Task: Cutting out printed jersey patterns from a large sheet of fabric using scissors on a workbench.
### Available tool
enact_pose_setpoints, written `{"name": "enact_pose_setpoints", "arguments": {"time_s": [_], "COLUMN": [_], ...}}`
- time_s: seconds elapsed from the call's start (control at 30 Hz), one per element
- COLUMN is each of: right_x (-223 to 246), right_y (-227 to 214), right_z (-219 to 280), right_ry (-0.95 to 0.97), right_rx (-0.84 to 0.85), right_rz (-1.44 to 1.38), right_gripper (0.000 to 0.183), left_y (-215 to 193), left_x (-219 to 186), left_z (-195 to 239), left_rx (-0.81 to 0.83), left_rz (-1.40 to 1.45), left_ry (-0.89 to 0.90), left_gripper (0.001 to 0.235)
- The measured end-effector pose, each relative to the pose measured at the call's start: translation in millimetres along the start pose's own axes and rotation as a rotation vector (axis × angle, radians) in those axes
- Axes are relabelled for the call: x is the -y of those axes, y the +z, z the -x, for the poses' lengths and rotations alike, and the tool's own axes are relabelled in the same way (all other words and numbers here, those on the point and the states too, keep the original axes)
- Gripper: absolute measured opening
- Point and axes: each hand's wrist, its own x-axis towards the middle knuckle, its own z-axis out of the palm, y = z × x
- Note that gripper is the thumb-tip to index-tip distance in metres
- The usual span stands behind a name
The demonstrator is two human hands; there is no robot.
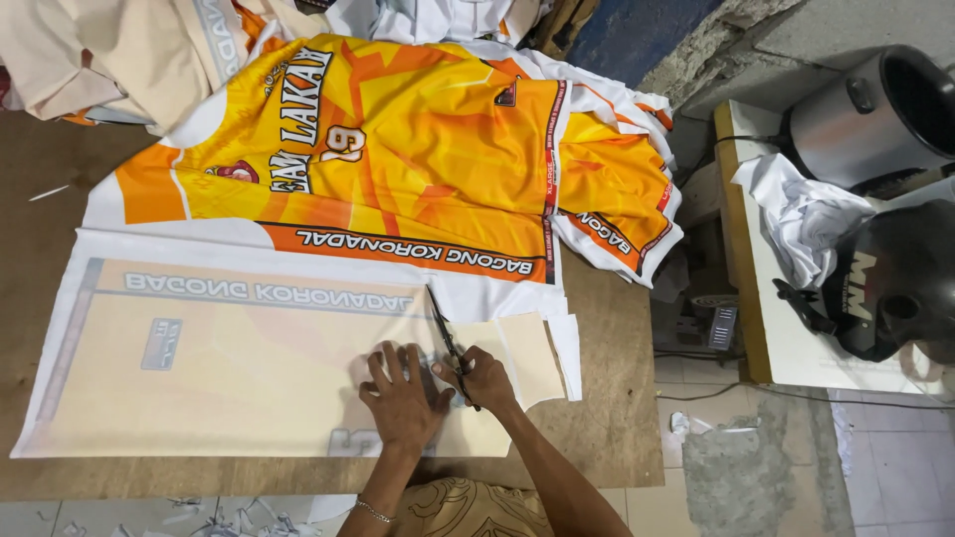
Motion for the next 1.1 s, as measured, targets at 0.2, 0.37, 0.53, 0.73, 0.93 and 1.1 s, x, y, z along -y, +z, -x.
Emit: {"name": "enact_pose_setpoints", "arguments": {"time_s": [0.2, 0.37, 0.53, 0.73, 0.93, 1.1], "right_x": [28.9, 0.0, -11.2, 32.7, 20.3, 48.3], "right_y": [-5.2, -7.2, -60.8, -111.7, -140.8, -144.0], "right_z": [16.5, -12.9, -38.4, -42.6, -109.6, -159.9], "right_ry": [0.112, 0.091, 0.067, 0.042, -0.247, -0.491], "right_rx": [0.003, 0.003, 0.083, 0.286, 0.369, 0.677], "right_rz": [-0.079, -0.091, 0.25, 0.625, 0.816, 0.866], "right_gripper": [0.055, 0.05, 0.051, 0.081, 0.087, 0.047], "left_y": [2.6, 8.9, -2.8, -20.4, 1.9, 0.4], "left_x": [-0.3, -1.7, 6.9, 9.1, 10.6, 9.1], "left_z": [-0.1, -4.7, -8.9, -6.2, -5.5, -5.3], "left_rx": [0.04, 0.068, 0.032, 0.156, 0.101, -0.011], "left_rz": [-0.087, -0.133, -0.149, -0.062, -0.045, -0.063], "left_ry": [0.034, 0.071, 0.091, 0.081, 0.091, 0.086], "left_gripper": [0.103, 0.108, 0.105, 0.103, 0.106, 0.114]}}
